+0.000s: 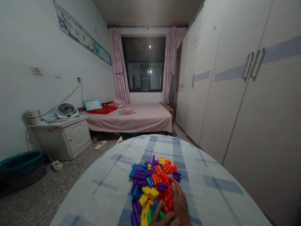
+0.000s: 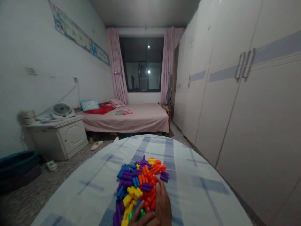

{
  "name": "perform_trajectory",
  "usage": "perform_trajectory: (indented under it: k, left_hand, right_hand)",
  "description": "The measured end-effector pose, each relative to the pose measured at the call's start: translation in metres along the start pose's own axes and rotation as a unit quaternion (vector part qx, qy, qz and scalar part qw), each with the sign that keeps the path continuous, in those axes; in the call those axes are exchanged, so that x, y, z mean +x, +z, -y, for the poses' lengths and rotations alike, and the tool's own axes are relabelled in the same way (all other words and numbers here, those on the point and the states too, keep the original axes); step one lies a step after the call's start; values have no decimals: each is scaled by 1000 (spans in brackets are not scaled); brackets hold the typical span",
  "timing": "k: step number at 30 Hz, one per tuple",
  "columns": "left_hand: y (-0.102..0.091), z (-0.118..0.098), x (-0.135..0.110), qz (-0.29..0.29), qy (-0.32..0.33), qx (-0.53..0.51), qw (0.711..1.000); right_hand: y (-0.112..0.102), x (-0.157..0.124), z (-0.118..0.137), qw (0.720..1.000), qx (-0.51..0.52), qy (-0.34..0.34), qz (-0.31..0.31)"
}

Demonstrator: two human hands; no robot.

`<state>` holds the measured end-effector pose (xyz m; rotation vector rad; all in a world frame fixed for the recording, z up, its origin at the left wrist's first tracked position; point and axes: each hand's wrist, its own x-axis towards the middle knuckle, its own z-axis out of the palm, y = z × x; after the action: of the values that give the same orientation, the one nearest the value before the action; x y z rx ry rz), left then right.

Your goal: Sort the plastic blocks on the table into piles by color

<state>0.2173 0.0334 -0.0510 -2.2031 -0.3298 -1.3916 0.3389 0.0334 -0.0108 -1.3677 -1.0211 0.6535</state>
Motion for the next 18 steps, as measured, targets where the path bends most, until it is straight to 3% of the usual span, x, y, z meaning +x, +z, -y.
perform_trajectory:
  k: [2,6,8,12,15,18]
  left_hand:
    - [-12,12,10,26,-9,6,1000]
    - [-41,41,29,103,-107,70,986]
    - [-54,51,36,127,-119,95,980]
    - [-69,59,37,171,-52,68,982]
    - [-65,58,23,194,20,8,981]
    - [-54,53,3,222,1,-26,975]
  right_hand:
    - [0,-2,2,1000,9,-1,-1]
    - [2,-4,5,1000,-7,9,8]
    - [4,-3,3,999,-31,9,8]
    - [5,-2,-1,998,-59,-5,5]
    - [5,-3,-1,997,-71,-8,8]
    - [5,-4,1,997,-73,-19,8]
